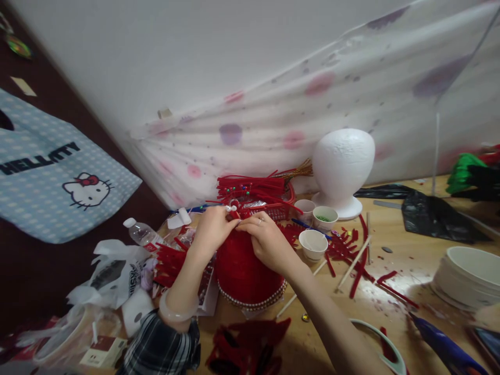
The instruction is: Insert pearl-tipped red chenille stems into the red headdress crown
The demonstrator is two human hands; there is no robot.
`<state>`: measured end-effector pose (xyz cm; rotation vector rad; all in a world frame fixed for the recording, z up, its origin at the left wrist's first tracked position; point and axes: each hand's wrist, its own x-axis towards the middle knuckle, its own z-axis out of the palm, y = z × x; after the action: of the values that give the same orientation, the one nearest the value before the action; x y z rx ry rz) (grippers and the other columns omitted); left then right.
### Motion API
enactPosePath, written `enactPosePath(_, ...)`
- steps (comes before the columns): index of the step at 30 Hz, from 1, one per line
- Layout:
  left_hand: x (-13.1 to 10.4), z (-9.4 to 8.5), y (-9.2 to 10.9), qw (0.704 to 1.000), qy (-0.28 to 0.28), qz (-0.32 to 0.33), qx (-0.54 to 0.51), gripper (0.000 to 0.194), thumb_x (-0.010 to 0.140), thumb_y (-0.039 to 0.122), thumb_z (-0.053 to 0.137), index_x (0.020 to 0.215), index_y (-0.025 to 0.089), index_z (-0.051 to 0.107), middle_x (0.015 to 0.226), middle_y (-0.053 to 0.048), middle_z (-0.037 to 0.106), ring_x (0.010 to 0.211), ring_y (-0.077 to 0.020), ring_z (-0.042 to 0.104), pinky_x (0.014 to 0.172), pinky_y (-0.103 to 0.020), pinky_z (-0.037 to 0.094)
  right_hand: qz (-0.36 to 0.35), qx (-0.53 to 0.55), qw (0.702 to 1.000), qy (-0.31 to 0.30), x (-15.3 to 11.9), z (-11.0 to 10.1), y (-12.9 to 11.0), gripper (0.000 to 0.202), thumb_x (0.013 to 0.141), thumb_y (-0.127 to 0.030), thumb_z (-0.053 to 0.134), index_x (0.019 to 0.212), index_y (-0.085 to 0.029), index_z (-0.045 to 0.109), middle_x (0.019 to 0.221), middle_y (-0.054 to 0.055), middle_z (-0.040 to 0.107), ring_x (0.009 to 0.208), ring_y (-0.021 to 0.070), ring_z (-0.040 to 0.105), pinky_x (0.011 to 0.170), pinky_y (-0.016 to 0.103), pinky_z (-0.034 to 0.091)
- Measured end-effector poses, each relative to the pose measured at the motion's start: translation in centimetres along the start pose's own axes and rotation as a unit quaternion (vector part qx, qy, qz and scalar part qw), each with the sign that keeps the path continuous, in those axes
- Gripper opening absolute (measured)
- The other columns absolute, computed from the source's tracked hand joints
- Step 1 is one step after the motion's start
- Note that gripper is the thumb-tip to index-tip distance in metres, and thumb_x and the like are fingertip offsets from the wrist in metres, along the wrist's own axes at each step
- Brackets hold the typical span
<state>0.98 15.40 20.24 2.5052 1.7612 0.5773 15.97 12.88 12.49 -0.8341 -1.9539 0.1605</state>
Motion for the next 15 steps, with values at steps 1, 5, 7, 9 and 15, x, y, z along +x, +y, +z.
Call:
enactPosePath(1,0.1,0.0,0.0,1.000,-0.007,0.001,-0.006,0.010,0.080,0.021,0.066,0.081,0.016,0.075,0.080,-0.009,0.077,0.077,-0.0226,0.071,0.072,-0.029,0.049,0.004,-0.003,1.000,-0.003,0.0,0.1,0.0,0.043,0.083,0.004,0.039,0.105,-0.016,0.069,0.104,0.008,0.072,0.096,0.0240,0.051,0.090,0.041,0.047)
enactPosePath(5,0.2,-0.2,0.1,0.999,-0.033,0.010,-0.026,0.016,0.086,0.022,0.060,0.083,0.016,0.074,0.069,-0.005,0.075,0.061,-0.0185,0.069,0.065,-0.026,0.049,0.027,0.016,0.999,0.004,-0.2,0.5,0.2,0.043,0.080,0.004,0.039,0.106,-0.014,0.069,0.106,0.009,0.071,0.099,0.0237,0.056,0.093,0.041,0.048)
enactPosePath(7,0.1,-0.2,0.2,0.999,-0.025,0.014,-0.025,0.015,0.086,0.022,0.059,0.087,0.017,0.074,0.077,-0.006,0.077,0.064,-0.0185,0.070,0.067,-0.026,0.049,0.033,0.027,0.999,0.015,-0.2,0.7,0.4,0.043,0.078,0.004,0.040,0.106,-0.013,0.068,0.109,0.011,0.070,0.101,0.0225,0.059,0.094,0.039,0.048)
enactPosePath(9,-0.1,0.0,0.3,1.000,-0.008,0.014,-0.016,0.015,0.086,0.023,0.060,0.089,0.018,0.073,0.085,-0.007,0.077,0.071,-0.0200,0.071,0.069,-0.027,0.050,0.038,0.033,0.998,0.024,-0.3,0.8,0.5,0.043,0.078,0.003,0.040,0.107,-0.013,0.068,0.110,0.011,0.070,0.102,0.0218,0.060,0.095,0.037,0.048)
enactPosePath(15,0.0,0.7,0.7,0.999,0.016,0.019,0.031,0.015,0.087,0.027,0.060,0.084,0.017,0.071,0.086,-0.012,0.077,0.082,-0.0276,0.071,0.073,-0.033,0.049,0.058,0.036,0.996,0.049,-0.2,1.2,0.4,0.040,0.079,0.001,0.041,0.102,-0.015,0.069,0.101,0.012,0.069,0.098,0.0245,0.057,0.092,0.041,0.048)
